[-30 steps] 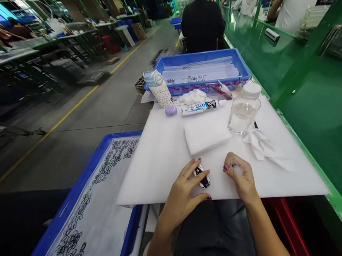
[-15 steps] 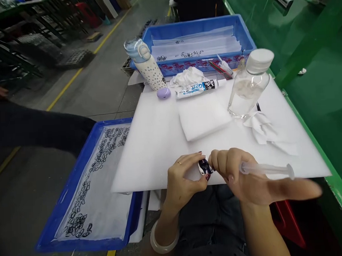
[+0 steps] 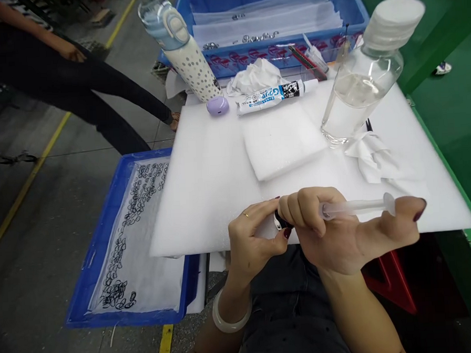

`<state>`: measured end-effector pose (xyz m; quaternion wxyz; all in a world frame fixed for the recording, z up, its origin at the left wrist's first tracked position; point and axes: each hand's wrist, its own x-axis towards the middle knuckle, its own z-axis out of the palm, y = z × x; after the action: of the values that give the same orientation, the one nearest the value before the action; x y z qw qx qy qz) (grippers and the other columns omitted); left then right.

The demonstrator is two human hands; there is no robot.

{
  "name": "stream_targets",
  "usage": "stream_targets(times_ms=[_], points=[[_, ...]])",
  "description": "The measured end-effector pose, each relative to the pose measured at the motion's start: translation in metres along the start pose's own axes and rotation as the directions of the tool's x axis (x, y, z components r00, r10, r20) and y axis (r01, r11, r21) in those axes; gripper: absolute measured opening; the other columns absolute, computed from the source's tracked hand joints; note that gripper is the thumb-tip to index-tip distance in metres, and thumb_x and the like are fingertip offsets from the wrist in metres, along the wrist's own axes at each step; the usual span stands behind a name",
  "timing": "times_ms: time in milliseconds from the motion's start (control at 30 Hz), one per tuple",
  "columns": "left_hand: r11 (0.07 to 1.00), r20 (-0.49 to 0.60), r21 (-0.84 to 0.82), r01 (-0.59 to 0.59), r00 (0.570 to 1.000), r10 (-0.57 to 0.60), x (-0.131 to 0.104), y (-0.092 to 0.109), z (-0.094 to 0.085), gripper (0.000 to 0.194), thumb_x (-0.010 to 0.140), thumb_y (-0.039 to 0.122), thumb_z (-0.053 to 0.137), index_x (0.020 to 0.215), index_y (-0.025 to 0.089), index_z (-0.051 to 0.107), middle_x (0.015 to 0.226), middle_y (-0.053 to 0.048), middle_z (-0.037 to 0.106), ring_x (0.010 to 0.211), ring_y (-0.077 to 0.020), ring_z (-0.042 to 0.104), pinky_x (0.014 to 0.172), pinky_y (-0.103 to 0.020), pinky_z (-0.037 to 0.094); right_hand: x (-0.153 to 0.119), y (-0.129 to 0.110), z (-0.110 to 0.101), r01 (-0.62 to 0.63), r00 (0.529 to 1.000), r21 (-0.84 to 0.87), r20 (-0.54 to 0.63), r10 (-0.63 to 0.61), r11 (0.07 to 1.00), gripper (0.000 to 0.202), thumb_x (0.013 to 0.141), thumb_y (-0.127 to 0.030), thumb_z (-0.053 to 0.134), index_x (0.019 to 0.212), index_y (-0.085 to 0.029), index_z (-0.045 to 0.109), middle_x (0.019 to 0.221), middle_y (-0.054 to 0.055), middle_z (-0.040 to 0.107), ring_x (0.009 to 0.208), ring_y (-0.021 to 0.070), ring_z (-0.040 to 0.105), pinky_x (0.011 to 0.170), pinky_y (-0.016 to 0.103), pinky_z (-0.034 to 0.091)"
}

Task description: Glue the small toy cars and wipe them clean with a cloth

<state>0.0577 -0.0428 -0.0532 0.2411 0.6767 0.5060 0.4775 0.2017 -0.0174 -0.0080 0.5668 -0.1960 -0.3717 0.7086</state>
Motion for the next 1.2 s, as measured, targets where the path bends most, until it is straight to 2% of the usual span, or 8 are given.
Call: stream_targets(times_ms=[100, 233, 400, 633, 967, 1067, 1200], points=[[1.0, -0.004, -0.003, -0.003, 1.0, 0.003, 0.0, 0.0, 0.0, 0.034, 0.069, 0.021, 0.074, 0.104, 0.02, 0.073, 0.103, -0.008, 0.08, 0.095, -0.0265, 0.076, 0.086, -0.043, 0.063, 0.003, 0.001, 0.004, 0.071, 0.996, -0.089, 0.067, -0.065, 0.993, 0.055, 0.092, -0.045, 0.063, 0.053, -0.02, 0.032, 0.047, -0.005, 0.022, 0.046, 0.011, 0.02, 0.053, 0.032, 0.023], [1.0, 0.0, -0.011, 0.001, 1.0, -0.001, 0.0, -0.001, 0.0, 0.034, 0.069, 0.021, 0.074, 0.103, 0.021, 0.073, 0.103, -0.007, 0.08, 0.096, -0.0264, 0.076, 0.086, -0.043, 0.063, 0.006, 0.0, 0.008, 0.088, 0.994, -0.123, 0.073, -0.08, 0.988, 0.056, 0.093, -0.042, 0.061, 0.053, -0.019, 0.03, 0.046, -0.005, 0.019, 0.045, 0.0103, 0.02, 0.052, 0.032, 0.023], [1.0, 0.011, 0.005, 0.02, 1.0, -0.021, -0.001, -0.001, -0.001, 0.035, 0.07, 0.022, 0.073, 0.105, 0.022, 0.072, 0.105, -0.007, 0.079, 0.097, -0.0262, 0.075, 0.088, -0.043, 0.063, 0.004, -0.003, 0.012, 0.038, 0.999, -0.179, 0.028, -0.034, 0.983, 0.056, 0.092, -0.038, 0.064, 0.052, -0.019, 0.029, 0.046, -0.004, 0.02, 0.046, 0.0111, 0.021, 0.053, 0.033, 0.023], [1.0, 0.024, 0.004, 0.017, 1.0, -0.017, -0.001, 0.0, -0.002, 0.034, 0.071, 0.021, 0.073, 0.105, 0.021, 0.072, 0.105, -0.006, 0.079, 0.098, -0.0265, 0.075, 0.089, -0.043, 0.063, 0.004, -0.005, 0.017, 0.044, 0.999, -0.22, -0.003, -0.045, 0.975, 0.057, 0.092, -0.042, 0.061, 0.05, -0.019, 0.029, 0.045, -0.003, 0.019, 0.045, 0.0115, 0.019, 0.051, 0.032, 0.022], [1.0, 0.024, 0.003, 0.027, 0.999, -0.027, -0.002, 0.001, -0.001, 0.035, 0.069, 0.019, 0.075, 0.105, 0.018, 0.073, 0.105, -0.008, 0.079, 0.099, -0.0268, 0.075, 0.088, -0.042, 0.063, 0.0, -0.001, 0.02, 0.107, 0.99, -0.262, -0.058, -0.126, 0.959, 0.059, 0.092, -0.033, 0.066, 0.051, -0.02, 0.026, 0.046, -0.005, 0.016, 0.046, 0.0113, 0.017, 0.051, 0.032, 0.021], [1.0, 0.028, 0.009, 0.029, 0.999, -0.029, -0.002, 0.001, -0.001, 0.036, 0.07, 0.019, 0.074, 0.106, 0.02, 0.073, 0.106, -0.006, 0.079, 0.099, -0.0264, 0.075, 0.088, -0.043, 0.062, -0.003, -0.003, 0.017, 0.058, 0.993, -0.277, -0.08, -0.083, 0.959, 0.059, 0.091, -0.043, 0.068, 0.05, -0.022, 0.031, 0.049, -0.004, 0.02, 0.049, 0.0134, 0.021, 0.052, 0.033, 0.024], [0.999, 0.029, 0.015, 0.04, 0.999, -0.041, -0.002, 0.001, -0.001, 0.036, 0.07, 0.02, 0.074, 0.106, 0.022, 0.073, 0.105, -0.006, 0.079, 0.098, -0.0268, 0.075, 0.088, -0.043, 0.062, -0.007, -0.006, 0.011, 0.005, 0.996, -0.28, -0.084, -0.03, 0.96, 0.06, 0.089, -0.067, 0.059, 0.052, -0.023, 0.039, 0.052, -0.001, 0.027, 0.051, 0.0159, 0.027, 0.052, 0.036, 0.029]])
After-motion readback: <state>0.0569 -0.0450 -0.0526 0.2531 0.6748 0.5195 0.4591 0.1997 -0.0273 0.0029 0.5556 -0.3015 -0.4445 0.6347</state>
